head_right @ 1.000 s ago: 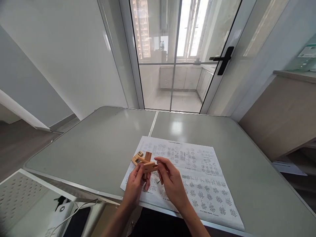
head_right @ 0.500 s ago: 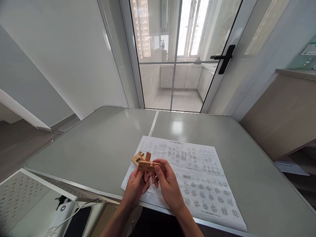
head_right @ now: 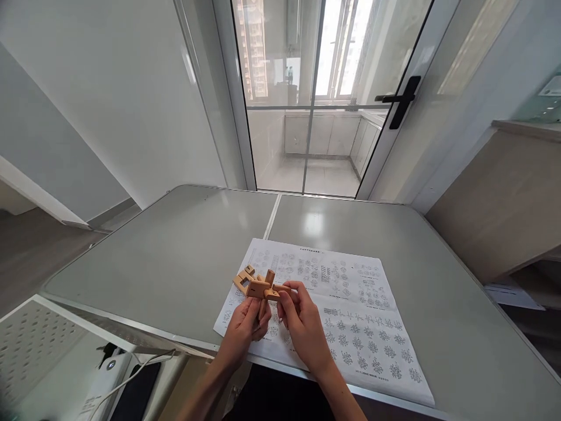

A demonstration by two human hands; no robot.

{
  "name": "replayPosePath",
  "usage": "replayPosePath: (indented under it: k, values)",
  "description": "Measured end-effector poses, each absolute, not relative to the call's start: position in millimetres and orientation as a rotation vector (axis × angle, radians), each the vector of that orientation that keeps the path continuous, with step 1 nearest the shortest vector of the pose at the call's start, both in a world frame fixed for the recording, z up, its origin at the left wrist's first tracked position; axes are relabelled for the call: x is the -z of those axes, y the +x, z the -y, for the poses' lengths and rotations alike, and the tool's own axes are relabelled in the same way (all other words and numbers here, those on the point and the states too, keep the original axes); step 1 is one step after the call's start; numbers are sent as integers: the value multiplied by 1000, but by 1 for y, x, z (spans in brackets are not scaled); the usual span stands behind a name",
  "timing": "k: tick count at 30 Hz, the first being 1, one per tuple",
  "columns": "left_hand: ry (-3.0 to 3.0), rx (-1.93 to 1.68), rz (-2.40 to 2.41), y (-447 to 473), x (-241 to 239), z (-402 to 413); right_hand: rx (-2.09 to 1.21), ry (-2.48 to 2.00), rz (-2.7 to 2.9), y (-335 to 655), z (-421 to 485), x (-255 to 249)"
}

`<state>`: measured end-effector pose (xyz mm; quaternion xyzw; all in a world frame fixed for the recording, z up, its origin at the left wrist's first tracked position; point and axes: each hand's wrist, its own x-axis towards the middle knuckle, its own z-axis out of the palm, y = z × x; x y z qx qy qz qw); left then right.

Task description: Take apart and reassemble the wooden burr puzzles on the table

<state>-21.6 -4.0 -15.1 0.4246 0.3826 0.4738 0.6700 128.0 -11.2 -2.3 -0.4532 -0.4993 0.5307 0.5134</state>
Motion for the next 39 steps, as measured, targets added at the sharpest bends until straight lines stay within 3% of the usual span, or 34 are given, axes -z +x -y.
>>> replayPosePath:
  k: [15, 25, 31, 39]
  values:
    - [953, -1047, -859, -22, 11, 6, -1104, -1194, 1350, 131, 23, -12]
    - [1001, -1019, -790, -24, 16, 5, -1282, -1100, 1367, 140, 27, -6]
    - [1047, -997, -777, -22, 15, 6, -1049, -1241, 1470, 143, 38, -11]
    - [1079, -962, -750, -22, 6, 10, -1450, -1027, 1246, 154, 33, -6]
